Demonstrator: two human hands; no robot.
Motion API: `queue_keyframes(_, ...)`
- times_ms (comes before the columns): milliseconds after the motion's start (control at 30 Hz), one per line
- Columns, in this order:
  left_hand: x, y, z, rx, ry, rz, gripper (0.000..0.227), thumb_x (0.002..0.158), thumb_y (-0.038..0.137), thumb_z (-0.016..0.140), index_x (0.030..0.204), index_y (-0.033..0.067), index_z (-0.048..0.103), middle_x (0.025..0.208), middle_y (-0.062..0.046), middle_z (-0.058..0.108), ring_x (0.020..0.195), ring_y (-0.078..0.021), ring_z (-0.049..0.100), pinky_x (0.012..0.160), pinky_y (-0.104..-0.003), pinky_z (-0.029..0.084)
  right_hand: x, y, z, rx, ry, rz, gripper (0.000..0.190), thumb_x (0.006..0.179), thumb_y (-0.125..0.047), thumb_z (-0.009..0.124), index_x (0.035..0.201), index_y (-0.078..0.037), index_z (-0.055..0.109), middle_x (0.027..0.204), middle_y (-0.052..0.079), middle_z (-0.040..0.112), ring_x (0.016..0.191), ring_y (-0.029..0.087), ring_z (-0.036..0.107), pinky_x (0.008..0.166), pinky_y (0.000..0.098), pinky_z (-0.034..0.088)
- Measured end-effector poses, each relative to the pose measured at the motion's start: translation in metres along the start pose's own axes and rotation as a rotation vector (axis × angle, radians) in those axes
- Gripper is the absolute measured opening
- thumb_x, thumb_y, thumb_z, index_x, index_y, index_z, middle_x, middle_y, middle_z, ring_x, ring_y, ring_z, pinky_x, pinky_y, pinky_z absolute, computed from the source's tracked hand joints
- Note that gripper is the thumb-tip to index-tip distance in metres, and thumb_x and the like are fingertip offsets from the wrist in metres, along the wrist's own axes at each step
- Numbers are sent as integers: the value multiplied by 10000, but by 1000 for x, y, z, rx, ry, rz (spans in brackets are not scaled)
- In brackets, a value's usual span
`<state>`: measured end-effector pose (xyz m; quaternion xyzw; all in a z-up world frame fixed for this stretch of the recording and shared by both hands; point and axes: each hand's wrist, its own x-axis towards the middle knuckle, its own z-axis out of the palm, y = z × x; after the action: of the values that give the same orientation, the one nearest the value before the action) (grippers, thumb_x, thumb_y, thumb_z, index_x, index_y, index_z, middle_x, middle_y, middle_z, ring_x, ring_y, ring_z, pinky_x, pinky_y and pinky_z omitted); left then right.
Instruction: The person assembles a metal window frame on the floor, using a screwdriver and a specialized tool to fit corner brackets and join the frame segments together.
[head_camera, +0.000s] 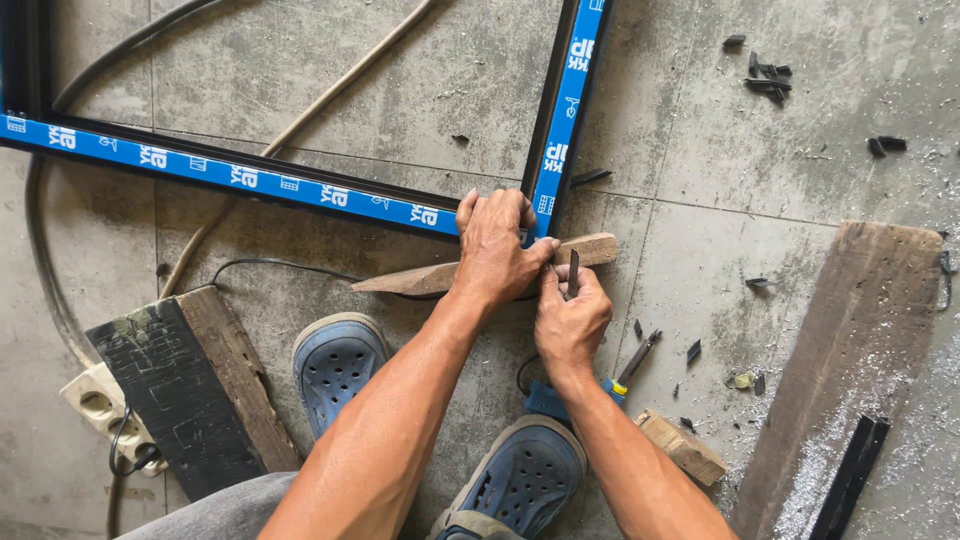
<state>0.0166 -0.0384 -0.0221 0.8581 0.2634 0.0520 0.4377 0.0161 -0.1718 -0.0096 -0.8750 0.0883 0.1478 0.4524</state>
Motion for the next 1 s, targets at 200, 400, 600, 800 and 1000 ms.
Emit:
queue_keyframes(200, -2, -2, 3, -8, 3, 20, 383, 703, 270, 852, 911, 178, 544, 880, -56, 578, 1008, -300, 622, 1198, -535, 180, -3, -2, 0, 4, -27, 70, 152, 869, -249, 776, 781, -134, 730, 538, 37, 614, 555, 150, 570, 611, 356, 495)
queue_keyframes(400, -1, -1, 5, 8, 3, 17, 378, 702, 270, 848, 906, 186, 541, 888, -42, 563, 1016, -283, 610, 1193, -529, 174, -3, -5, -8, 46, -148, 34, 179, 875, -268, 770, 730, -188, 702, 515, -10, 568, 529, 98, 497, 556, 297, 461)
queue_keyframes(600, -1, -1, 8, 14, -19, 9, 387, 733, 267, 853, 909, 190, 517, 899, -35, 542, 1014, -272, 599, 1192, -550, 170, -69, 18, -9, 53, -283, -262, 206, 913, -192, 695, 903, 11, 656, 696, 316, 644, 680, 487, 671, 663, 551, 563)
queue_keyframes(800, 4, -3, -4, 44, 20, 83, 321, 863, 357, 788, 964, 167, 551, 876, -66, 604, 968, -309, 657, 1171, -555, 268, -37, -3, -35, 356, 78, 179, 437, 1045, -350, 565, 671, -137, 640, 495, -9, 486, 426, 70, 397, 422, 229, 286)
queue_keyframes(1000, -8, 3, -64, 262, -142, 223, 531, 803, 348, 870, 1224, 123, 638, 1035, -95, 671, 1093, -314, 659, 1198, -615, 195, 13, -1, -32, 324, -45, 145, 578, 937, -287, 803, 1396, -49, 545, 824, 85, 697, 751, 171, 631, 690, 307, 454)
